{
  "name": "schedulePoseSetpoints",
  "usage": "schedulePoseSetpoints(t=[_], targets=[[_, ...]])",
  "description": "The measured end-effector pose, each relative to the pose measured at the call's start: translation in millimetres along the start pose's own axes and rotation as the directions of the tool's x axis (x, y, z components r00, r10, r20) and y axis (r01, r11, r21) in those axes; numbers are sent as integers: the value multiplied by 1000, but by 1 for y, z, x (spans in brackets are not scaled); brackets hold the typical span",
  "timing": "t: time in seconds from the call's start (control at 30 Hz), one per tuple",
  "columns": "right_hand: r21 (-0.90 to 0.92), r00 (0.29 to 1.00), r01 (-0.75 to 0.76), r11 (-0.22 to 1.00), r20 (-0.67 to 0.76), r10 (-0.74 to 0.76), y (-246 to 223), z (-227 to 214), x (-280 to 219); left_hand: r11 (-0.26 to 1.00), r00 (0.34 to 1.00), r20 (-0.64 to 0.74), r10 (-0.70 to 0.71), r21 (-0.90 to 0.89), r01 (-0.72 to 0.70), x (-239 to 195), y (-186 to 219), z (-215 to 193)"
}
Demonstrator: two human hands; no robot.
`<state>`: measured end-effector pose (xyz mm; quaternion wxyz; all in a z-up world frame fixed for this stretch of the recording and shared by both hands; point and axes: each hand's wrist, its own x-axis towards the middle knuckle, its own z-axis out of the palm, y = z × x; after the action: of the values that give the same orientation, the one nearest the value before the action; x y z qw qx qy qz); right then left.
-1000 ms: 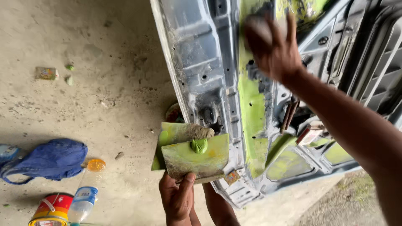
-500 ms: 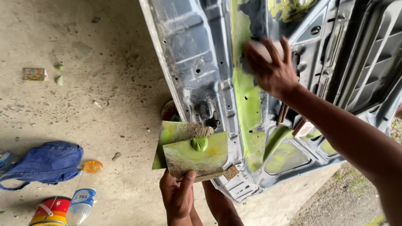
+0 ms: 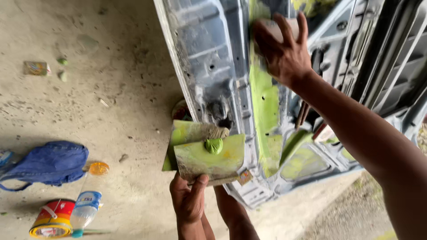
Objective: The person applies green body filler to a car door using a putty knife and smooths it with a playing card. The person repeatedly scoops filler from the knife onto the door and spreads it across the surface.
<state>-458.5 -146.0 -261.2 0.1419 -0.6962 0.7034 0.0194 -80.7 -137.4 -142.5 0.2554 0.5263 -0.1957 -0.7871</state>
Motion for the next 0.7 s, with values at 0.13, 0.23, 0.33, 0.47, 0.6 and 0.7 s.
schedulePoseSetpoints(t=[0.13, 0.23, 0.33, 0.47, 0.6, 0.7], targets=[[10, 994, -61, 998, 93, 60, -24, 6, -37, 999, 999, -11, -33, 1, 33, -4, 0, 1], [-266, 993, 115, 957, 23, -112, -8, 10, -29, 1000, 1000, 20, 4, -11, -4, -1, -1, 1], [29, 999, -15, 999, 44, 13, -18, 0, -7, 1000, 1000, -23, 7, 4, -7, -10, -1, 1], [-140, 987, 37, 990, 160, -14, -16, -4, -36, 999, 999, 35, 10, -32, -9, -2, -8, -6], [-113, 985, 3, 994, 171, 16, 24, -23, 40, 999, 1000, -11, -3, -37, 2, -3, -8, -1], [-390, 977, -102, 915, -211, 18, 29, -34, 80, 1000, 1000, -1, -23, -18, 23, -6, -1, 8]])
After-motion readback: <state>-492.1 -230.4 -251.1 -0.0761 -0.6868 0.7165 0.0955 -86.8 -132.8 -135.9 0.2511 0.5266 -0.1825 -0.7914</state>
